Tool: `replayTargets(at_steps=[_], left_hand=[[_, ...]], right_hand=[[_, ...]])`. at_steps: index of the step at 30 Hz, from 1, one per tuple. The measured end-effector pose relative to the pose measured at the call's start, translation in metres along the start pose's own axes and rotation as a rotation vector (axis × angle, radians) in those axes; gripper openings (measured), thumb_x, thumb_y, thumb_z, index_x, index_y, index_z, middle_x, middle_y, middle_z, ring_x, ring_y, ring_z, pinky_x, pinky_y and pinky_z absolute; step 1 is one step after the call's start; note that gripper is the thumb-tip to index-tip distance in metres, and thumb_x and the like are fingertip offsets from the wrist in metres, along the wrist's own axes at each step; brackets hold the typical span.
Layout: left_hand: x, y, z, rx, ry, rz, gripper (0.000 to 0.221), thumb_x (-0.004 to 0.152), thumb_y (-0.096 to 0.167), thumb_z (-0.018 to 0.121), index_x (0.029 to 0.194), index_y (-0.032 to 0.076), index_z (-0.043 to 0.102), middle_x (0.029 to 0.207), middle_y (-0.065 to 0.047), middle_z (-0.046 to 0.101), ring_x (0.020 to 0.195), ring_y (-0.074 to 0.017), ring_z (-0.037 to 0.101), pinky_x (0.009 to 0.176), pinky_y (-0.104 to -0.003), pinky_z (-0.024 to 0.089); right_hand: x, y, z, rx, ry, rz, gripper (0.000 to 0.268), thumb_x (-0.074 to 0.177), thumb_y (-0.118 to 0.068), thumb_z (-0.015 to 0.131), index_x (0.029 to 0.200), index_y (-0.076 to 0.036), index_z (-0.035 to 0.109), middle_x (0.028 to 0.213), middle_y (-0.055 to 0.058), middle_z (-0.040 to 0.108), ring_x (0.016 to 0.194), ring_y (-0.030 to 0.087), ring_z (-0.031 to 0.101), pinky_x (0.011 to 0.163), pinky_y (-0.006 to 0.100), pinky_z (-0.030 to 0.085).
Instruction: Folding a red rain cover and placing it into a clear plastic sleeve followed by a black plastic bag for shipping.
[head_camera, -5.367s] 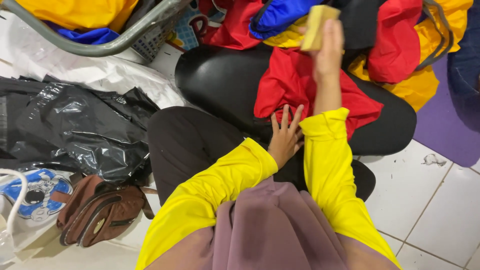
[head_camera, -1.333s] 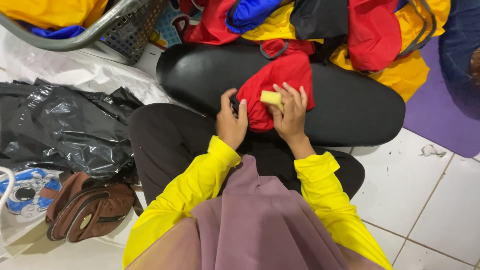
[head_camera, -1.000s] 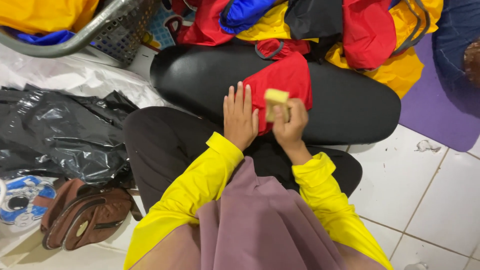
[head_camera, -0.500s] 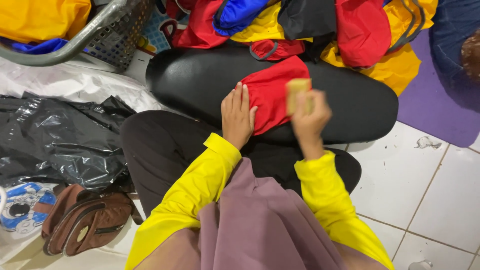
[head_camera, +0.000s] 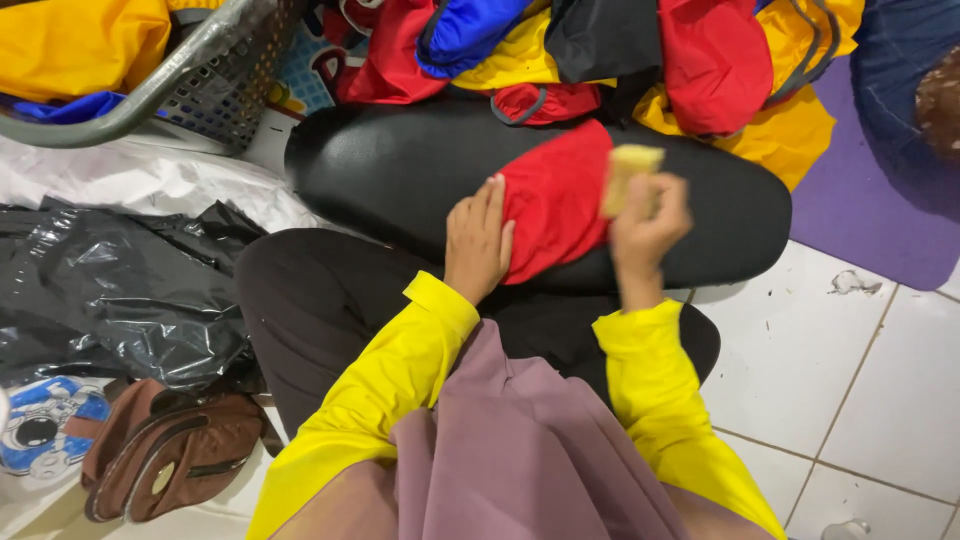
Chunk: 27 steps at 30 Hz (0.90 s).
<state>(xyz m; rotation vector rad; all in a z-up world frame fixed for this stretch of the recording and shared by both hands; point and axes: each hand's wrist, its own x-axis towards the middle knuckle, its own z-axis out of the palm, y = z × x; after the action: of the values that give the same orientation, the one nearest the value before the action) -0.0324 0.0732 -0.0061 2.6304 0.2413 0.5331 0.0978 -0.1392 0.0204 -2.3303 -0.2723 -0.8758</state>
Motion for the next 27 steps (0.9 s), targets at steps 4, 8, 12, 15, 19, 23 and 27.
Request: replayTargets(at_steps=[4, 8, 12, 15, 19, 23, 27], left_hand=[[-0.010, 0.007, 0.010, 0.020, -0.105, 0.094, 0.056, 0.102, 0.029, 0.050, 0.152, 0.004, 0.044, 0.142, -0.018, 0.053, 0.112, -0.0333, 0.055, 0.098, -0.046, 0.045], [-0.004, 0.010, -0.003, 0.054, -0.201, 0.064, 0.055, 0.102, 0.022, 0.051, 0.153, 0.005, 0.043, 0.143, -0.017, 0.052, 0.113, -0.0306, 0.056, 0.098, -0.043, 0.046], [-0.002, 0.011, -0.003, 0.032, -0.216, 0.034, 0.054, 0.103, 0.021, 0.049, 0.154, 0.004, 0.041, 0.143, -0.018, 0.052, 0.113, -0.0310, 0.056, 0.098, -0.043, 0.046], [-0.003, 0.013, -0.005, -0.047, -0.192, -0.012, 0.056, 0.104, 0.020, 0.047, 0.156, 0.003, 0.037, 0.141, -0.018, 0.052, 0.112, -0.0328, 0.055, 0.095, -0.045, 0.045], [-0.001, 0.020, -0.013, -0.245, -0.167, -0.125, 0.061, 0.099, 0.015, 0.054, 0.156, -0.001, 0.036, 0.137, -0.023, 0.053, 0.109, -0.0398, 0.059, 0.091, -0.048, 0.049], [-0.002, 0.024, -0.025, -0.444, -0.216, -0.213, 0.071, 0.094, 0.013, 0.061, 0.157, -0.004, 0.032, 0.138, -0.028, 0.050, 0.116, -0.0461, 0.059, 0.096, -0.051, 0.052], [-0.005, 0.015, -0.019, -0.627, -0.327, -0.296, 0.082, 0.089, 0.012, 0.064, 0.158, -0.007, 0.026, 0.140, -0.030, 0.046, 0.124, -0.0489, 0.057, 0.100, -0.055, 0.052]], right_hand=[[-0.023, -0.054, 0.008, 0.135, -0.287, -0.382, 0.021, 0.088, -0.034, 0.084, 0.086, -0.017, 0.072, 0.073, 0.003, 0.067, 0.068, 0.029, 0.068, 0.065, 0.039, 0.054], [-0.006, 0.035, 0.041, -0.211, -0.267, -0.349, 0.026, 0.093, -0.037, 0.084, 0.091, -0.015, 0.071, 0.070, 0.006, 0.062, 0.065, 0.029, 0.064, 0.060, 0.040, 0.052], [0.025, 0.093, -0.004, -0.161, -0.221, -0.033, 0.023, 0.095, -0.040, 0.088, 0.092, -0.023, 0.072, 0.076, 0.002, 0.069, 0.072, 0.030, 0.072, 0.063, 0.036, 0.054], [0.018, 0.112, -0.041, -0.213, -0.294, 0.085, 0.024, 0.105, -0.041, 0.082, 0.091, -0.022, 0.073, 0.072, -0.001, 0.071, 0.070, 0.027, 0.072, 0.064, 0.036, 0.054], [-0.003, 0.070, -0.088, -0.218, -0.157, 0.131, 0.020, 0.113, -0.035, 0.068, 0.111, -0.015, 0.067, 0.090, 0.007, 0.064, 0.088, 0.031, 0.066, 0.073, 0.040, 0.055], [-0.052, -0.026, -0.099, 0.567, -0.323, 0.998, 0.028, 0.106, -0.029, 0.054, 0.127, -0.020, 0.038, 0.114, 0.005, 0.054, 0.087, 0.015, 0.065, 0.056, 0.025, 0.063], [-0.091, -0.055, -0.082, 0.765, -0.432, 1.117, 0.075, 0.106, -0.018, 0.063, 0.161, -0.010, 0.012, 0.165, 0.030, 0.004, 0.139, 0.059, 0.036, 0.105, 0.070, 0.042]])
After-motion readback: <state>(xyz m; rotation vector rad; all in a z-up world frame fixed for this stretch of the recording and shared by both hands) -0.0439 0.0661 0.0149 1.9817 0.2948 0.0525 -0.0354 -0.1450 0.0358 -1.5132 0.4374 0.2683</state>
